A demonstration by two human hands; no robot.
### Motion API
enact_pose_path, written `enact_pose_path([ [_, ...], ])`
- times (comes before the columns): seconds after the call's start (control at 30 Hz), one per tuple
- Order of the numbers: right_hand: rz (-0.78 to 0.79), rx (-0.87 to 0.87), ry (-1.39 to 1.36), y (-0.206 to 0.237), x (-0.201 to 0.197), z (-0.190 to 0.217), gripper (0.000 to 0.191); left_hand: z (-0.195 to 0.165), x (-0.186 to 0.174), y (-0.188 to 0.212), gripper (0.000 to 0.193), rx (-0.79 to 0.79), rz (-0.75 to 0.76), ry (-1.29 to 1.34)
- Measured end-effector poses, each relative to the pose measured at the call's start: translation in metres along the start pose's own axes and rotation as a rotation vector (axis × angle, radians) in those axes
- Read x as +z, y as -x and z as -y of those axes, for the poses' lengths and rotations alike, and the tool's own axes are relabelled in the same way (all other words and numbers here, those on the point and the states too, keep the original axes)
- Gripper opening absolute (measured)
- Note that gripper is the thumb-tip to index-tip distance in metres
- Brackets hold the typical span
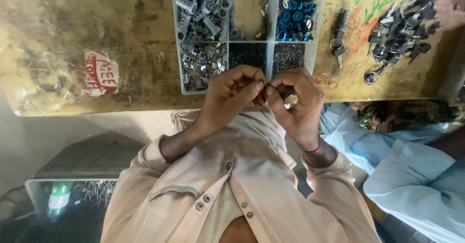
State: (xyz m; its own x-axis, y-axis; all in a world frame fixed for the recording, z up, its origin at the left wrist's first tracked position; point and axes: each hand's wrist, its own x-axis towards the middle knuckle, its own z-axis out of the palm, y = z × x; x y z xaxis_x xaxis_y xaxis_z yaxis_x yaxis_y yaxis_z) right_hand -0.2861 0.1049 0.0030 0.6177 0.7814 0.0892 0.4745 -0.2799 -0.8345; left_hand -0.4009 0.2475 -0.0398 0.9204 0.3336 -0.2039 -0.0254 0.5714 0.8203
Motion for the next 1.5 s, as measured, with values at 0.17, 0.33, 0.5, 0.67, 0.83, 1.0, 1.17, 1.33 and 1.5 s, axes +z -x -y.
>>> enact_pose_path([
  [0.17, 0.057, 0.025, -0.072, -0.005, -0.003, 0.002, 0.014, 0.000, -0.006, 0.006, 0.010, -0.021, 0.004, -0.029],
  [0.33, 0.099, 0.018, -0.093, -0.009, -0.004, 0.005, 0.014, -0.006, -0.007, 0.006, 0.011, -0.019, 0.009, -0.035],
  [0.5, 0.091, 0.021, -0.117, -0.005, -0.002, -0.003, 0.013, -0.013, -0.005, 0.008, 0.011, 0.069, 0.019, -0.130],
  [0.67, 0.048, -0.265, 0.083, -0.002, 0.008, -0.010, 0.019, -0.015, -0.010, 0.006, 0.010, 0.068, 0.020, -0.200],
  [0.83, 0.143, -0.232, -0.077, -0.005, 0.006, -0.018, 0.027, -0.021, -0.024, 0.003, 0.008, -0.107, 0.110, -0.144],
  [1.0, 0.276, -0.171, -0.138, -0.019, -0.005, -0.012, 0.029, -0.023, -0.034, 0.004, 0.010, -0.086, 0.213, -0.055],
  [1.17, 0.141, -0.209, 0.165, -0.073, 0.002, 0.003, 0.023, -0.016, -0.043, 0.010, 0.010, -0.071, 0.176, 0.148],
  [1.33, 0.086, -0.490, 0.444, -0.125, 0.037, -0.007, 0.024, -0.012, -0.044, 0.009, 0.010, -0.029, 0.210, 0.085],
  [1.5, 0.148, 0.139, -0.057, -0.107, 0.009, -0.011, 0.019, -0.021, -0.046, 0.012, 0.008, -0.018, 0.190, 0.106],
])
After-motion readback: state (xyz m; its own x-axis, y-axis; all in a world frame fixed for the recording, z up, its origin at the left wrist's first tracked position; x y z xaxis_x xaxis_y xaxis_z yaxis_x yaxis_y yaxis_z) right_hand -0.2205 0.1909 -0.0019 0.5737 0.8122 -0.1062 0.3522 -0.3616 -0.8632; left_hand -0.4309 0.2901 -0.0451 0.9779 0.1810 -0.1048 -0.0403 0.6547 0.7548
